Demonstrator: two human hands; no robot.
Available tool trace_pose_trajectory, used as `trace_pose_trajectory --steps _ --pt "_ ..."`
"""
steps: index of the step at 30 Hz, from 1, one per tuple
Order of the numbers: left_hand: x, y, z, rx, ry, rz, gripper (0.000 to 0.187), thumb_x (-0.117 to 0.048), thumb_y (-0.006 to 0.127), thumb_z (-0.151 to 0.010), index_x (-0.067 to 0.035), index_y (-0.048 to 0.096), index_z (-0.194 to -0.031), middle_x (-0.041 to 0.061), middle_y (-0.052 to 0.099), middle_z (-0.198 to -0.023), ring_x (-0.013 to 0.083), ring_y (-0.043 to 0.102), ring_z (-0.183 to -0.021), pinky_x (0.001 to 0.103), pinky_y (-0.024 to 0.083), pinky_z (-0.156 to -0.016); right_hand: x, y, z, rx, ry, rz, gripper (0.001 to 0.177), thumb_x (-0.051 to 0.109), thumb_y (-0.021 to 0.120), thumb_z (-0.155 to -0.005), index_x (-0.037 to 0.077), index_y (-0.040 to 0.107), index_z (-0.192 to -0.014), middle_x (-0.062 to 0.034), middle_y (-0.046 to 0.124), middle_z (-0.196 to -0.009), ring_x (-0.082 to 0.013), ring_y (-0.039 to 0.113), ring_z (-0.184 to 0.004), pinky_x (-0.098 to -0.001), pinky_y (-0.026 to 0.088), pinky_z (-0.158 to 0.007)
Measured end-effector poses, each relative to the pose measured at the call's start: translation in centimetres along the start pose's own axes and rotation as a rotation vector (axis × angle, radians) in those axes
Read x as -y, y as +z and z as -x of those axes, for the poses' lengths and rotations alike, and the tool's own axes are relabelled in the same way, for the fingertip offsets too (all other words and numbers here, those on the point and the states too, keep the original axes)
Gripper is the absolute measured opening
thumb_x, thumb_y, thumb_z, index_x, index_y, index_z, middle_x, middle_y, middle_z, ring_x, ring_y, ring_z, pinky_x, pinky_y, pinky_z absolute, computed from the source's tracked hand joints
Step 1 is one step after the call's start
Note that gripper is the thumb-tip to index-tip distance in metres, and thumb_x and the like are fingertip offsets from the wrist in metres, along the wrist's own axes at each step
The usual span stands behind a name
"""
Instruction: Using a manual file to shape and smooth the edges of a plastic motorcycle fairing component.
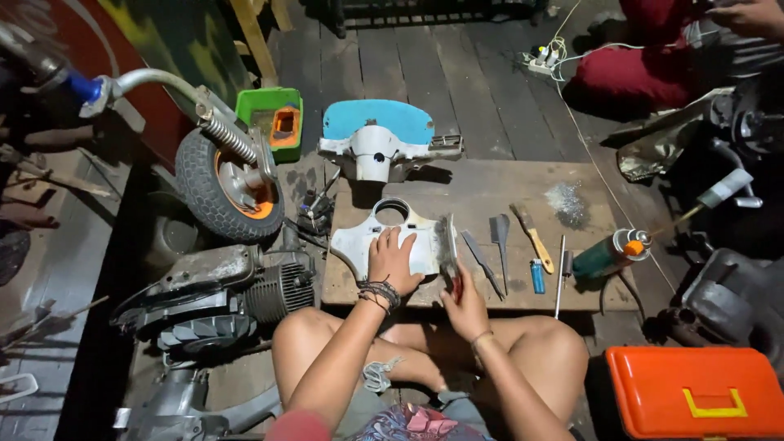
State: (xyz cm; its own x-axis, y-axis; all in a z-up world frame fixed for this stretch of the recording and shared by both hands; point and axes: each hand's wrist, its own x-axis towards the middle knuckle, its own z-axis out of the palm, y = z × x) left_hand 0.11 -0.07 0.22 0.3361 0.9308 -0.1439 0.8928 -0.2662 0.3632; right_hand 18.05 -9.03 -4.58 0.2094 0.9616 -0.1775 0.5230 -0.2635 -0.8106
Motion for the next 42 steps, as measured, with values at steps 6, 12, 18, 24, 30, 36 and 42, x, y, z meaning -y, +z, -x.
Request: trace_pose_trajectory --steps 6,12,18,24,30,36,42 --pt "0.0 -0.2 0.0 0.008 0.006 0.006 0.085 -0.042 0.079 -0.081 -0.015 0.042 -0.151 0.018 0.032 -0.153 0.0384 0.023 -0.147 0.058 0.017 -0.120 -1.2 0.1 2.6 0.001 0.056 0.012 0.082 0.021 0.074 -0.088 0.025 0.037 -0.160 -0.0214 0.074 -0.088 -0.0369 0.074 -0.091 -0.0482 0.058 -0.077" --pt "0.4 0.0 0.3 -0.038 0.036 0.028 0.085 -0.041 0.081 -0.079 -0.012 0.044 -0.150 0.020 0.033 -0.153 0.0400 0.025 -0.146 0.059 0.019 -0.120 0.5 0.7 -3.3 -0.050 -0.036 0.020 0.081 0.021 0.074 -0.088 0.022 0.037 -0.159 -0.0255 0.072 -0.094 -0.0417 0.072 -0.094 -0.0534 0.056 -0.080" --pt "0.6 0.4 0.0 -0.040 0.039 0.010 0.086 -0.041 0.081 -0.078 -0.013 0.043 -0.150 0.020 0.032 -0.154 0.0401 0.025 -0.146 0.059 0.019 -0.120 -0.7 0.3 0.2 -0.028 0.006 0.012 0.082 0.018 0.073 -0.087 0.023 0.037 -0.160 -0.0268 0.074 -0.098 -0.0411 0.073 -0.093 -0.0513 0.057 -0.082" --pt "0.1 -0.3 0.1 0.001 0.024 0.029 0.086 -0.041 0.080 -0.080 -0.012 0.043 -0.151 0.020 0.031 -0.155 0.0405 0.023 -0.147 0.059 0.017 -0.120 -0.7 0.4 1.5 -0.011 0.064 -0.020 0.083 0.018 0.074 -0.085 0.025 0.039 -0.159 -0.0228 0.075 -0.094 -0.0373 0.075 -0.093 -0.0477 0.058 -0.082" --pt "0.1 0.0 -0.1 -0.010 0.023 -0.007 0.086 -0.043 0.080 -0.079 -0.014 0.042 -0.151 0.018 0.031 -0.153 0.0393 0.024 -0.147 0.059 0.019 -0.120 0.5 0.5 -2.9 -0.052 -0.048 -0.008 0.080 0.020 0.072 -0.090 0.022 0.036 -0.161 -0.0186 0.071 -0.083 -0.0370 0.074 -0.087 -0.0471 0.058 -0.076" --pt "-0.1 0.1 -0.1 -0.004 0.022 -0.024 0.085 -0.043 0.079 -0.081 -0.015 0.041 -0.152 0.018 0.031 -0.153 0.0397 0.024 -0.147 0.058 0.019 -0.120 -1.3 0.3 2.1 0.012 0.066 -0.056 0.076 0.023 0.071 -0.089 0.023 0.040 -0.159 -0.0192 0.074 -0.086 -0.0341 0.075 -0.089 -0.0459 0.059 -0.078" --pt "0.0 0.6 -0.4 0.000 0.006 -0.048 0.086 -0.045 0.079 -0.079 -0.016 0.041 -0.151 0.017 0.031 -0.153 0.0391 0.024 -0.147 0.058 0.019 -0.120 -0.7 0.2 0.1 0.012 0.067 -0.079 0.081 0.019 0.075 -0.086 0.025 0.040 -0.158 -0.0237 0.075 -0.101 -0.0384 0.074 -0.098 -0.0495 0.058 -0.086"
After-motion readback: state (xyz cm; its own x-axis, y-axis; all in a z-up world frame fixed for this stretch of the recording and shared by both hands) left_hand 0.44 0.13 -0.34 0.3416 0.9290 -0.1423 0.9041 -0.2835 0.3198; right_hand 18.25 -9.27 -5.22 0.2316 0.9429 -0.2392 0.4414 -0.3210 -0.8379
